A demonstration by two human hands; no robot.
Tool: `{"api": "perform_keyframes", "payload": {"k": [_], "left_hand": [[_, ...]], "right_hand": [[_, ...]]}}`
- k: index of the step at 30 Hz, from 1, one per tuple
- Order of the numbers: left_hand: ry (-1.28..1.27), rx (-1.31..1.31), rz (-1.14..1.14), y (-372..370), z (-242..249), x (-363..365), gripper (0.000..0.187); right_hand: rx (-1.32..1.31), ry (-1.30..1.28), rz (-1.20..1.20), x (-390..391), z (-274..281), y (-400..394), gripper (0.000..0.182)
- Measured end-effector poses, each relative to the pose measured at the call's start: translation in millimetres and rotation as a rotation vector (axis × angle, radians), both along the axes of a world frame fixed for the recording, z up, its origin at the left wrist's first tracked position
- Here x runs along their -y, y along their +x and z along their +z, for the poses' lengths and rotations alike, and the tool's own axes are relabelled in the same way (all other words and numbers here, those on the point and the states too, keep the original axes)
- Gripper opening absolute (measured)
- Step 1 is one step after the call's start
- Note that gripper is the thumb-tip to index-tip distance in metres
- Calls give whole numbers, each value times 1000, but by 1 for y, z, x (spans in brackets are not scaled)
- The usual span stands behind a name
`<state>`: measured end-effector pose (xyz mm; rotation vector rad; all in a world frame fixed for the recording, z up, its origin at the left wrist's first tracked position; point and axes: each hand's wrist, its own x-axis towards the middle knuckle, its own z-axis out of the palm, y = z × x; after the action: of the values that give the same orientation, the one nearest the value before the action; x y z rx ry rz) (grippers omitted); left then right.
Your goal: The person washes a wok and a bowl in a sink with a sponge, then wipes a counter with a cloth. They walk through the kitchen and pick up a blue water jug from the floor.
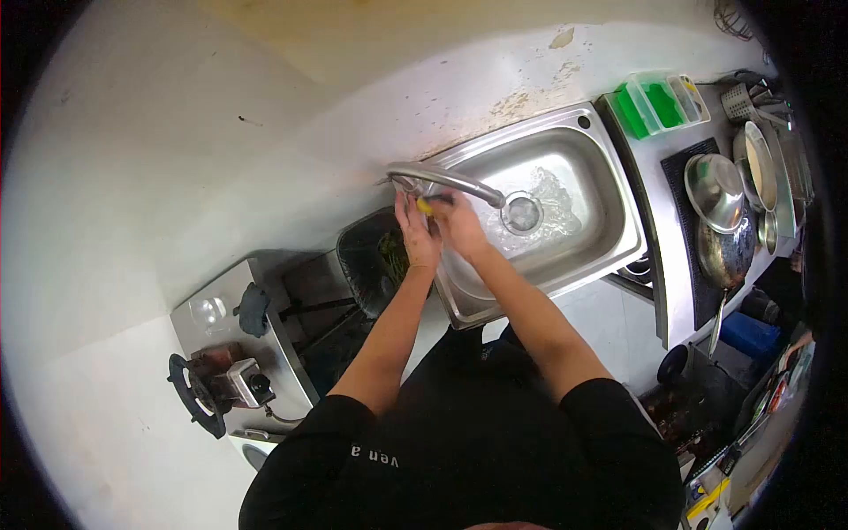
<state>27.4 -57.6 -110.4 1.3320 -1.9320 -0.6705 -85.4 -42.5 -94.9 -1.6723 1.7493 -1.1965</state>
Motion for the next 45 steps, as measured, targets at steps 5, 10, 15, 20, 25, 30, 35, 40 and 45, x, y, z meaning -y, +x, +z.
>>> {"api": "perform_keyframes", "payload": {"k": [5,10,15,20,25,30,35,40,45], "left_hand": [[39,24,72,3,1,0,82],[55,-107,218,4,-17,1,71],[386,428,135,24,-126,1,70],[356,-99,331,16,-120,-5,75],[124,507,428,13,-54,-3,89],[116,132,410,6,0,1,88],[113,324,280,2,-1,-1,75],[74,365,254,-2,-1,-1,69],[73,355,228,3,-7,1,63]], "right_hand": [[83,63,-213,39,-26,14,19],[-444,118,146,2,45,33,25],[-1077,166,311,47,76,82,31],[-1158,390,400,62,61,89,33],[-999,301,522,50,39,69,34],[-730,-19,475,7,11,2,26],[96,311,-89,16,-6,-24,24],[446,160,-362,44,-35,26,27],[-67,10,-143,38,-25,18,34]]}}
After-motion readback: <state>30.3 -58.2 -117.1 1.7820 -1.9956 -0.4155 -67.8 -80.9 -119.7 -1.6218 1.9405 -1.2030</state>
